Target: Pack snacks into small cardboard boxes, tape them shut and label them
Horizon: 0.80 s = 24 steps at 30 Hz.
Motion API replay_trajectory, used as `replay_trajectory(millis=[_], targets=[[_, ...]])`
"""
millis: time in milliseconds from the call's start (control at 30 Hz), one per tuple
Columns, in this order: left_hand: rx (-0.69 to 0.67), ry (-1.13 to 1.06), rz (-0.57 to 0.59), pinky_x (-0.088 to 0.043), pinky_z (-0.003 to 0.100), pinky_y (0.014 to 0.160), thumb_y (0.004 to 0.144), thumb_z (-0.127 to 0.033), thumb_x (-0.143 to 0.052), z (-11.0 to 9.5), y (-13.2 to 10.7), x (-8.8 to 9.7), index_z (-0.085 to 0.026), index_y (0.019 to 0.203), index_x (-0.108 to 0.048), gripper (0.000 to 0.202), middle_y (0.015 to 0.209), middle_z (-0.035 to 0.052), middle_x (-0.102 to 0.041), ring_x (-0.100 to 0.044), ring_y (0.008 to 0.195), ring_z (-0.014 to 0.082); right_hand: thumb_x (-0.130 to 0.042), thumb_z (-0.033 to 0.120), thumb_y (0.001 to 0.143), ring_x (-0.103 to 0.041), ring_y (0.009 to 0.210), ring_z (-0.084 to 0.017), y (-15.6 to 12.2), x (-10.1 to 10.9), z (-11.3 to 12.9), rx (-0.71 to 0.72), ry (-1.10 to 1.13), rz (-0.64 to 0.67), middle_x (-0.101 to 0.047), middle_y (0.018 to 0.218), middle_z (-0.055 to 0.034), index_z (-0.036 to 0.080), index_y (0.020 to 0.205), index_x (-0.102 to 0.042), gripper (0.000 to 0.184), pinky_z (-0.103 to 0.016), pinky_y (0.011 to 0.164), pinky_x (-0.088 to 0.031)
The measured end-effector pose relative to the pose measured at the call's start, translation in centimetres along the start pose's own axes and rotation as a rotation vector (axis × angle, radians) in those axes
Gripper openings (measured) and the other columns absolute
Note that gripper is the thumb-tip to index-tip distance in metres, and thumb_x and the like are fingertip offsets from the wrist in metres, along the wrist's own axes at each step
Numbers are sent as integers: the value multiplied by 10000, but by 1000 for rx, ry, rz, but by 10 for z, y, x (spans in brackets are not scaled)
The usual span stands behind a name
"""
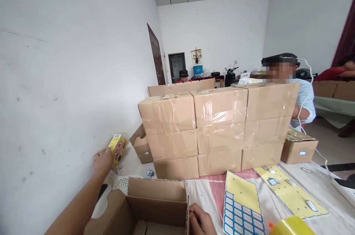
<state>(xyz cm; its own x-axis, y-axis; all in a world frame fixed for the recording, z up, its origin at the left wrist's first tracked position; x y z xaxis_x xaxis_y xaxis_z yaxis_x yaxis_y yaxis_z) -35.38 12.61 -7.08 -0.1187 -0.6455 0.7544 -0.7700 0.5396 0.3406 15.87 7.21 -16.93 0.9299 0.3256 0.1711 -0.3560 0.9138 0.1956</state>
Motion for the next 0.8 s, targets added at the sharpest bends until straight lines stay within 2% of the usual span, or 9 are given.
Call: replay_trajectory(millis=[133, 267, 333, 400, 500, 567, 633, 733, 800], targets=[[92, -182, 0, -450, 526, 913, 738, -340, -653, 5, -25, 27, -191, 902, -530, 253, 976, 149, -633, -566, 1110, 416, -496, 585, 908, -632, 766, -268, -5, -2, 1, 31, 31, -50, -669, 749, -48, 234, 766, -675, 419, -345, 732, -520], [164, -449, -88, -529, 447, 833, 780, -429, -643, -4, -49, 86, -169, 1140, -477, 474, 1001, 106, -624, -627, 1003, 316, -485, 521, 924, -637, 798, -262, -6, -4, 5, 46, 37, -3, -668, 770, -45, 210, 777, -624, 371, -340, 748, -483], [113, -614, -101, -557, 375, 795, 850, -427, -567, -18, -61, 126, -173, 1301, -395, 545, 1074, 96, -621, -646, 963, 242, -486, 488, 920, -638, 816, -261, -5, -3, 4, 50, 39, 13, -673, 786, -46, 206, 791, -618, 337, -342, 763, -469], [10, -759, -50, -567, 316, 793, 851, -458, -581, -38, -80, 165, -213, 1347, -417, 577, 1093, 67, -637, -656, 929, 190, -478, 452, 919, -633, 819, -253, -5, -2, 2, 57, 50, 26, -673, 797, -44, 204, 806, -618, 306, -343, 772, -459], [-158, -916, 146, -574, 290, 814, 678, -507, -795, -68, -128, 203, -237, 1268, -561, 690, 1093, 49, -679, -665, 935, 193, -463, 410, 912, -610, 783, -237, -6, -2, 0, 83, 58, 37, -653, 776, -36, 204, 798, -603, 274, -338, 745, -447], [-217, -961, 342, -578, 302, 822, 589, -463, -885, -85, -168, 204, -229, 1226, -597, 737, 1121, 62, -693, -673, 949, 215, -457, 401, 901, -593, 756, -226, -7, -2, 0, 108, 61, 37, -635, 756, -30, 206, 775, -584, 265, -330, 716, -440], [-245, -904, 578, -579, 335, 837, 620, -435, -879, -97, -209, 187, -225, 1217, -597, 692, 1147, 84, -699, -684, 977, 242, -455, 397, 894, -575, 726, -213, -8, -2, 0, 127, 73, 31, -617, 734, -21, 208, 758, -568, 259, -320, 691, -431], [-351, -551, 982, -566, 390, 882, 671, -392, -819, -107, -259, 148, -243, 1223, -622, 605, 1194, 110, -701, -678, 1074, 276, -468, 382, 878, -560, 710, -202, -9, -1, 1, 134, 96, 19, -599, 708, -11, 209, 752, -569, 237, -312, 689, -425], [-398, -371, 1118, -554, 414, 909, 620, -312, -814, -107, -274, 130, -248, 1171, -675, 572, 1187, 117, -714, -679, 1095, 287, -481, 367, 865, -564, 721, -203, -11, -1, 2, 142, 101, 10, -606, 713, -15, 204, 750, -580, 223, -313, 697, -424]])
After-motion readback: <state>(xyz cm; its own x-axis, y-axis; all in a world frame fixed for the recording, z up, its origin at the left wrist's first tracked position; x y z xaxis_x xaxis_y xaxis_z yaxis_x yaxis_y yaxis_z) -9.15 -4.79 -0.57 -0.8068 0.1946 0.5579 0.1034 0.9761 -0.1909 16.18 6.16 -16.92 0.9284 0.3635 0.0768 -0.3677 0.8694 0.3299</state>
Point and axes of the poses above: each hand's wrist, its own y-axis towards the middle knuckle, its own x-axis out of the back of the hand, z = x × y, the point moved 4 cm from there along y, towards the middle knuckle
